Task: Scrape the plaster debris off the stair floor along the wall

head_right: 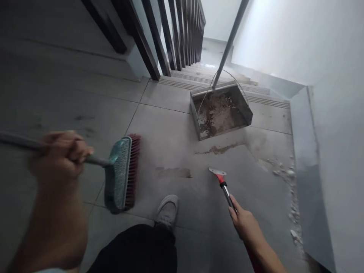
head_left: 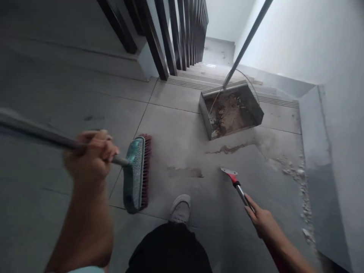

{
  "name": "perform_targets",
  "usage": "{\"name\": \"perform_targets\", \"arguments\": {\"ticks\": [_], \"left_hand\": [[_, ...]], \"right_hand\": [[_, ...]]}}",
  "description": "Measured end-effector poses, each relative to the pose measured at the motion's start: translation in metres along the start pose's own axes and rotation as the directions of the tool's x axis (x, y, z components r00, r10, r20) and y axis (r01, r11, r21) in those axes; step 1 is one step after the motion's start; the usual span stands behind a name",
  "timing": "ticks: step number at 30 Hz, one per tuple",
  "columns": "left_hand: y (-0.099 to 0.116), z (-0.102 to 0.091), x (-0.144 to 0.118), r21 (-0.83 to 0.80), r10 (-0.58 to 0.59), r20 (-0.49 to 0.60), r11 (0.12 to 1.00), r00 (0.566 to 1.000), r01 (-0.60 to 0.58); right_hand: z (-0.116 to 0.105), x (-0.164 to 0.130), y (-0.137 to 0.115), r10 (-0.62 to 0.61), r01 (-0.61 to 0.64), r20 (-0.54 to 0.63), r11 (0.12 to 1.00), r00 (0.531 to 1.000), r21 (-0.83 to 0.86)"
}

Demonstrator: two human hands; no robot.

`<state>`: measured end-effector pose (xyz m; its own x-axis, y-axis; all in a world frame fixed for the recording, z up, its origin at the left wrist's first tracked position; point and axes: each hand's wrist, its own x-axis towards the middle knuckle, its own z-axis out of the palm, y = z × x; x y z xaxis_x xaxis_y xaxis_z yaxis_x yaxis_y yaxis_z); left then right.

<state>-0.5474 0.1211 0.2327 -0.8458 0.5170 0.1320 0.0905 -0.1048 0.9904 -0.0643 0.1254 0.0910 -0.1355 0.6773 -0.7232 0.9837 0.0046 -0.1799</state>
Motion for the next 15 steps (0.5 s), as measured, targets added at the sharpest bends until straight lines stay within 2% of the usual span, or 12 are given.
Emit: {"name": "perform_targets", "arguments": {"ticks": [3, 5, 8, 10, 12, 14, 15], "left_hand": [[-0.036, 0.031, -0.018, -0.012, -0.101, 0.136, 0.995, 0.986, 0.103], [-0.052, 0.065, -0.040, -0.064, -0.199, 0.262, 0.973, 0.944, 0.223], [-0.061, 0.126, -0.080, -0.223, -0.209, 0.427, 0.919, 0.880, 0.326], [-0.058, 0.162, -0.104, -0.308, -0.199, 0.560, 0.851, 0.804, 0.425], [-0.049, 0.187, -0.118, -0.306, -0.191, 0.705, 0.786, 0.683, 0.536], [-0.036, 0.196, -0.122, -0.259, -0.191, 0.798, 0.749, 0.572, 0.610], [-0.028, 0.194, -0.119, -0.238, -0.197, 0.817, 0.741, 0.542, 0.628]], "right_hand": [[0.003, 0.002, 0.002, -0.031, 0.031, -0.008, 1.000, 0.999, 0.000], [0.009, 0.001, 0.006, -0.034, 0.034, -0.013, 0.999, 0.999, 0.020], [0.020, -0.003, 0.013, -0.001, 0.002, -0.023, 0.999, 1.000, 0.050], [0.027, -0.005, 0.019, 0.028, -0.026, -0.039, 0.998, 0.999, 0.056], [0.029, -0.009, 0.025, 0.050, -0.047, -0.059, 0.998, 0.997, 0.050], [0.026, -0.015, 0.032, 0.066, -0.064, -0.072, 0.998, 0.995, 0.030], [0.023, -0.019, 0.033, 0.073, -0.072, -0.078, 0.997, 0.994, 0.018]]}}
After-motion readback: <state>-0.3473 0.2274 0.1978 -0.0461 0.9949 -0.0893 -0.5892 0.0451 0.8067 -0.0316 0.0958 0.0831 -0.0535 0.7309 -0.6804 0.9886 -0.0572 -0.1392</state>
